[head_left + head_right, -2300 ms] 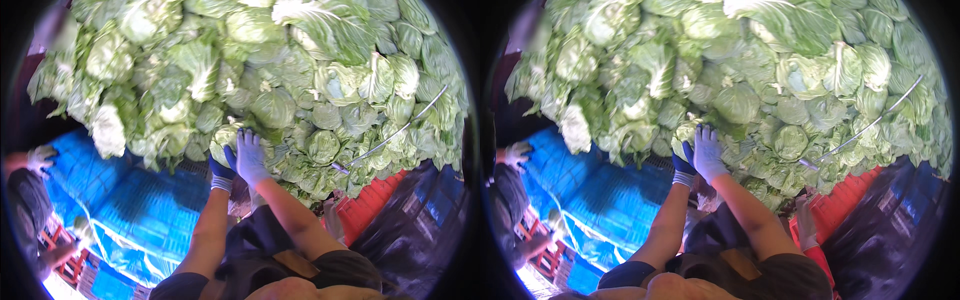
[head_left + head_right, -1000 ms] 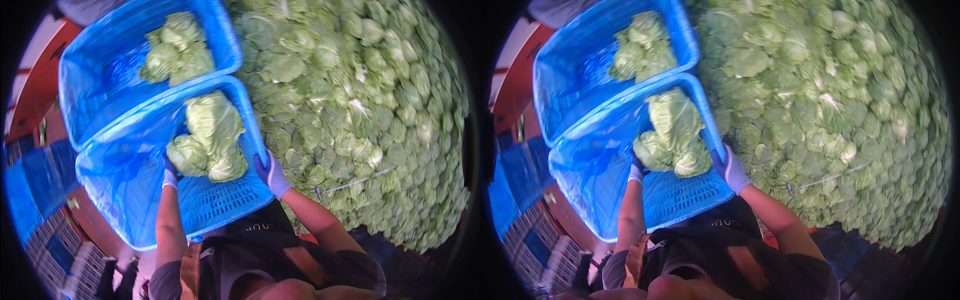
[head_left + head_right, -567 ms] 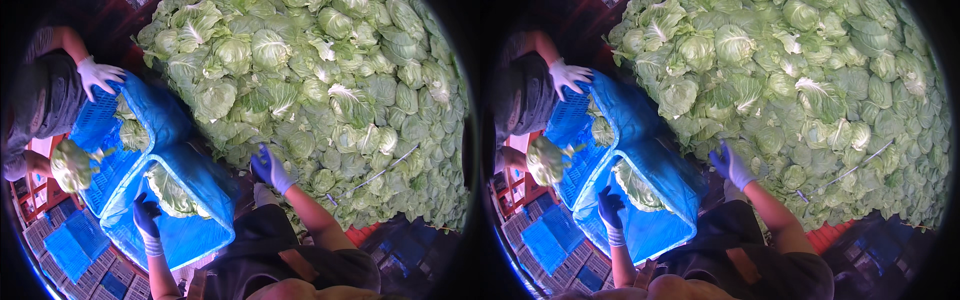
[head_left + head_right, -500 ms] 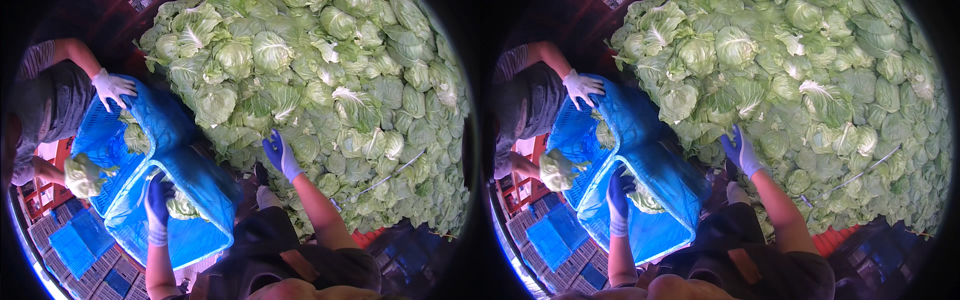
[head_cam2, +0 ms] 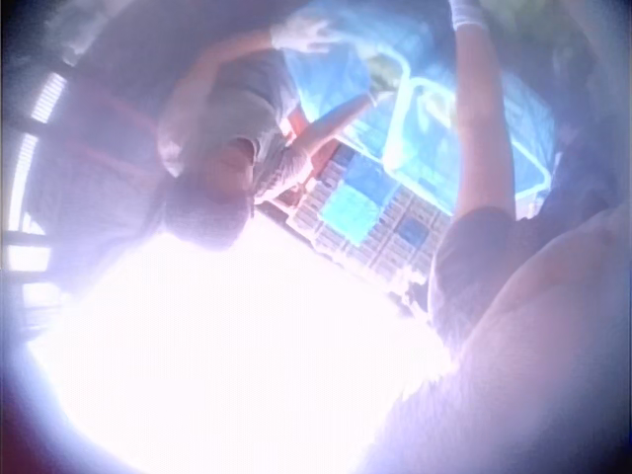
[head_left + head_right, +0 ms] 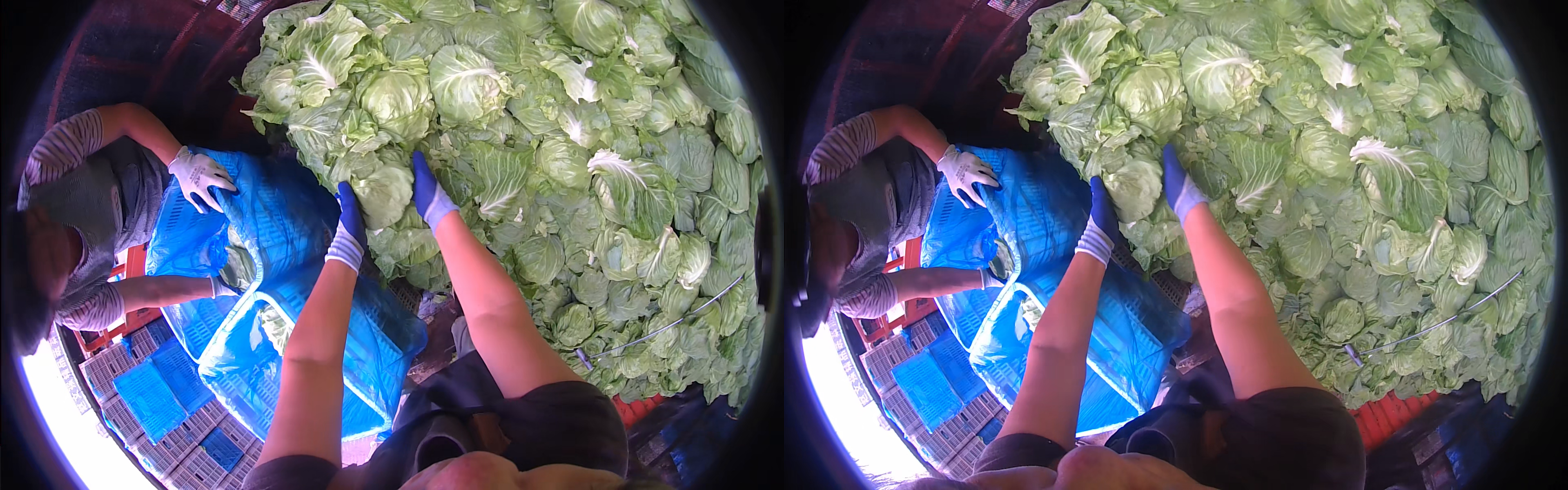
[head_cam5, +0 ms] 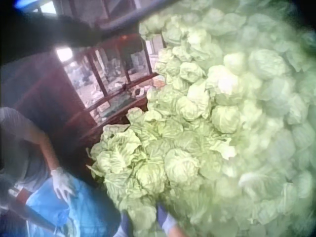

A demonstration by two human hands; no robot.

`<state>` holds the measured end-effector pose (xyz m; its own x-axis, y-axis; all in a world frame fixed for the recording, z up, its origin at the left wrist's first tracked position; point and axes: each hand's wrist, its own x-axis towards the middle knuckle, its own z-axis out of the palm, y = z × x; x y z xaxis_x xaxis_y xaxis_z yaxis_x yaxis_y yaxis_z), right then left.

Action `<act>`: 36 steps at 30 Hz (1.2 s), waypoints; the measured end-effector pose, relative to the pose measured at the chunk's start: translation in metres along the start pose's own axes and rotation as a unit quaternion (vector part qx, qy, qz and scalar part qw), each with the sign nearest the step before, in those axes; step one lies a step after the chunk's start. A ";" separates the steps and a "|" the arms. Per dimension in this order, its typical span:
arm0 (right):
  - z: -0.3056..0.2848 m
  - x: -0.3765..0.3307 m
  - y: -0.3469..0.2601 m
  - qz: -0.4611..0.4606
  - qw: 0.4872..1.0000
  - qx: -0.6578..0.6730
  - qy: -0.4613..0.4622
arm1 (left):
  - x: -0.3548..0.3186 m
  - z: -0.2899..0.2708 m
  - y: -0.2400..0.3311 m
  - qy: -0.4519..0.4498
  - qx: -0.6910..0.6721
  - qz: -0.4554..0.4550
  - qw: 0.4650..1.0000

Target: The person picks cabbages from a large pile and places them into blue plastic crates. The person wears gloves and works alongside another person who is also sorting cabbages.

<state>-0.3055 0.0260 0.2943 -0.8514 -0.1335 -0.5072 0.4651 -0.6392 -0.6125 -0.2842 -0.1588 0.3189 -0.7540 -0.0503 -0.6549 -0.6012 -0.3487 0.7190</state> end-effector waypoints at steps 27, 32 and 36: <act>0.151 -0.353 -0.080 -0.027 0.915 -0.398 -0.064 | -0.417 -0.200 -0.003 -0.128 -0.391 0.121 0.904; 0.173 -0.360 -0.001 -0.113 0.740 -0.650 -0.131 | -0.460 -0.356 -0.011 -0.001 -0.384 0.181 0.905; 0.189 -0.356 0.054 -0.041 0.695 -0.716 -0.047 | -0.341 -0.414 -0.021 0.128 0.239 0.181 0.945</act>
<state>-0.0232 -0.1041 0.5556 -0.8702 -0.2330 -0.4342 0.1207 0.7536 -0.6462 0.0955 -0.5215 0.4306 -0.8813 -0.3323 -0.3361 -0.4128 0.1948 0.8897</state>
